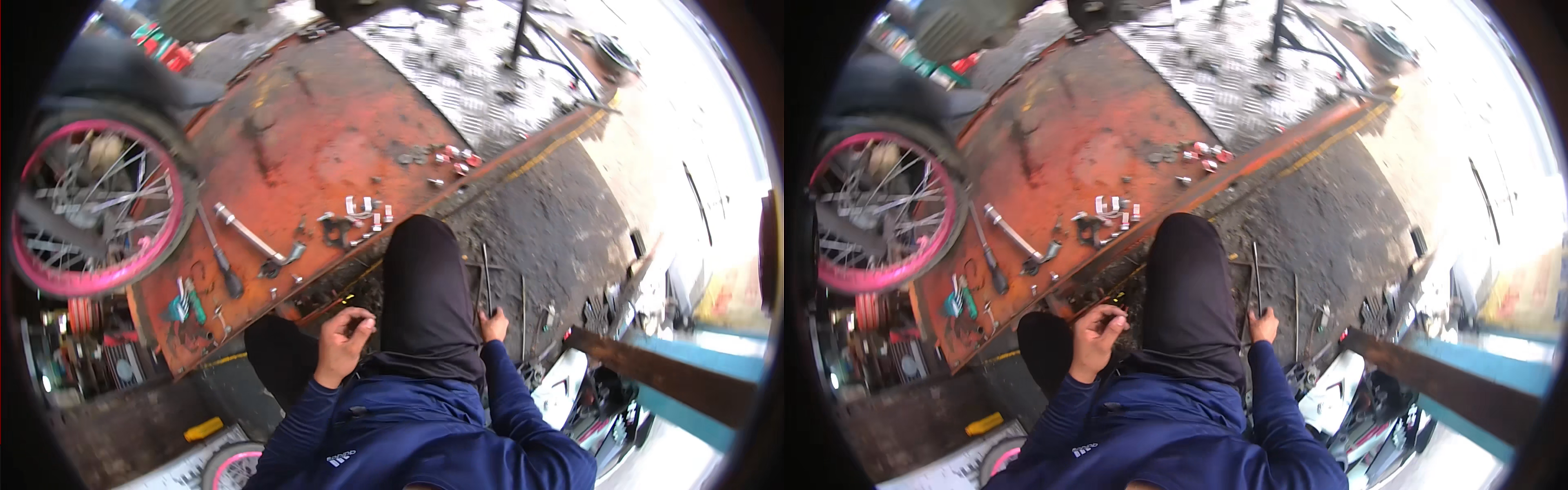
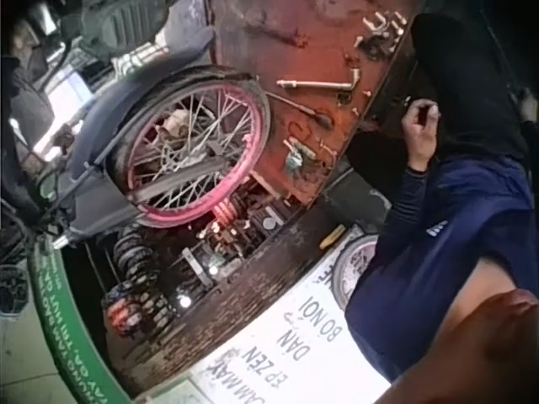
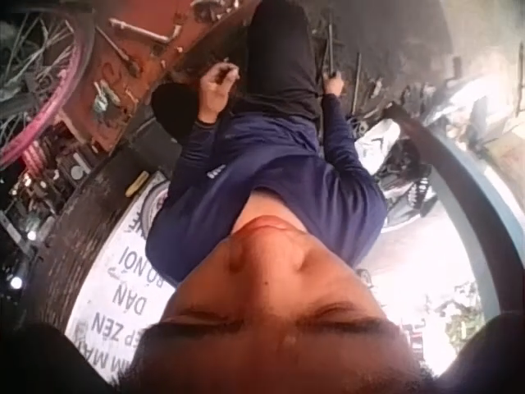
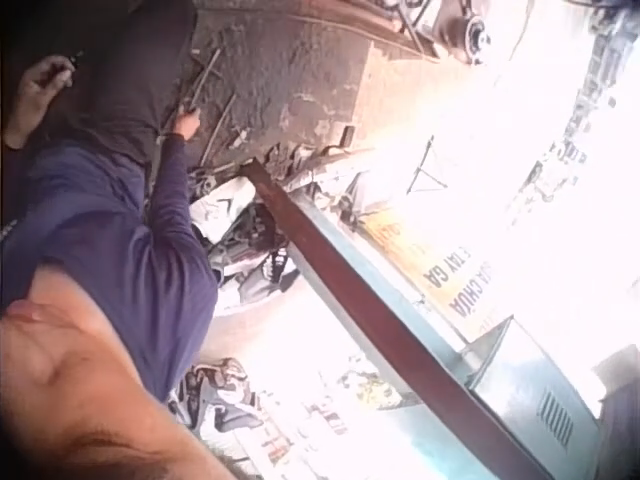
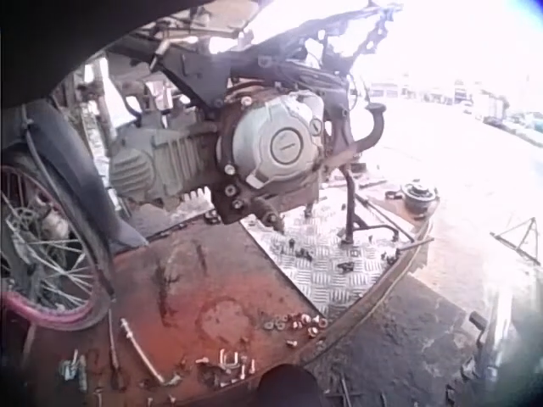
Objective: The recorder is working on the front fork and disk brake system of a motorcycle, removing and re-attaching components.
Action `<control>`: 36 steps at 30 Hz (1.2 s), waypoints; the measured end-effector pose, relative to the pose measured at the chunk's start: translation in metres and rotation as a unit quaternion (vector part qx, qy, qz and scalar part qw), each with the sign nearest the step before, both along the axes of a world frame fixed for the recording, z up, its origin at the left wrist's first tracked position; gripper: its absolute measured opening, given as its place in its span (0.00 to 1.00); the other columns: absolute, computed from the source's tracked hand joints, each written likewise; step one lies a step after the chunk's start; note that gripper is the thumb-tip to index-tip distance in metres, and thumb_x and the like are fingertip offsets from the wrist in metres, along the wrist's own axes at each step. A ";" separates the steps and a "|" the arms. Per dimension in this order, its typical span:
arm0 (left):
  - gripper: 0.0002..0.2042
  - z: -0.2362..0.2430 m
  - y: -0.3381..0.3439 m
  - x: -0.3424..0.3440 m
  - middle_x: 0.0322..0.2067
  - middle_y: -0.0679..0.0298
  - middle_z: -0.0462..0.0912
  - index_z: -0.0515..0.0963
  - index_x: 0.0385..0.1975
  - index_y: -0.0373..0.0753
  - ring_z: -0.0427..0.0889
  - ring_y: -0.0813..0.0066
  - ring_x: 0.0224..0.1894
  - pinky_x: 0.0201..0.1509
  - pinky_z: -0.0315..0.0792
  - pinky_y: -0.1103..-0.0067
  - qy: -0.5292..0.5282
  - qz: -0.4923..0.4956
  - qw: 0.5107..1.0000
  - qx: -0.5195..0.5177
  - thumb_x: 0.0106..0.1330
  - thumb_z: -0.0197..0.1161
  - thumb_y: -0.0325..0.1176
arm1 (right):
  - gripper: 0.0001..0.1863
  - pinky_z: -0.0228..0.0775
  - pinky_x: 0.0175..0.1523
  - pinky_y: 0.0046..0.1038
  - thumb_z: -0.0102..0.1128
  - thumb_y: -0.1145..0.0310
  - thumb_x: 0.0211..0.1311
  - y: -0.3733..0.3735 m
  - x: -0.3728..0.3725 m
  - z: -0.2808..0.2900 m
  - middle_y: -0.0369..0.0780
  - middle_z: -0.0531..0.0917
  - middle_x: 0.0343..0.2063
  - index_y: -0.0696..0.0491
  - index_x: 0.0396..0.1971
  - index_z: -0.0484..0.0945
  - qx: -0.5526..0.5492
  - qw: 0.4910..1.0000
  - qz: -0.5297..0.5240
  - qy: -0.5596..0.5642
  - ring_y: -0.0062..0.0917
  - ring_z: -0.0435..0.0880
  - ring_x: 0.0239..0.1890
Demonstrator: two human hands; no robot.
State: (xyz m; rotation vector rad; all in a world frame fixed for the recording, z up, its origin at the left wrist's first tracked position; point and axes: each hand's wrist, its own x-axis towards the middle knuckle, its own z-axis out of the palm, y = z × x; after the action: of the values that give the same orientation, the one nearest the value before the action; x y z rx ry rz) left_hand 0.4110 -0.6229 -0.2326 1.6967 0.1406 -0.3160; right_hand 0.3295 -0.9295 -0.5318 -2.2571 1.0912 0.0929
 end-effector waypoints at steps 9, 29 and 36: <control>0.06 0.038 0.008 -0.010 0.32 0.62 0.82 0.78 0.34 0.34 0.80 0.71 0.37 0.42 0.72 0.78 -0.115 -0.065 0.990 0.053 0.61 0.63 0.28 | 0.13 0.71 0.40 0.42 0.60 0.65 0.56 -0.032 -0.020 -0.055 0.54 0.81 0.29 0.60 0.33 0.76 0.025 0.994 0.087 -0.064 0.49 0.80 0.36; 0.31 0.078 0.225 0.009 0.57 0.42 0.69 0.64 0.60 0.29 0.72 0.44 0.57 0.56 0.71 0.54 -0.074 0.079 0.864 -0.492 0.66 0.51 0.50 | 0.12 0.68 0.40 0.42 0.55 0.64 0.60 0.250 0.211 0.424 0.45 0.79 0.29 0.52 0.40 0.78 -0.066 0.566 0.781 -0.254 0.42 0.78 0.33; 0.15 0.049 0.274 0.007 0.42 0.57 0.80 0.76 0.47 0.29 0.80 0.73 0.42 0.42 0.80 0.73 -0.044 0.197 0.964 -0.172 0.61 0.62 0.25 | 0.10 0.64 0.46 0.42 0.57 0.63 0.53 0.317 0.265 0.365 0.38 0.82 0.28 0.47 0.35 0.79 -0.147 0.557 0.782 -0.240 0.34 0.81 0.37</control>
State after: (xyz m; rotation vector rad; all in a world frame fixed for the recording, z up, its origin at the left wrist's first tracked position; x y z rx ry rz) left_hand 0.4177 -0.3486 -0.1839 1.2984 0.3327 0.0335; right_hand 0.5944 -0.6128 -0.1669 -2.4941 -1.4837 -0.0077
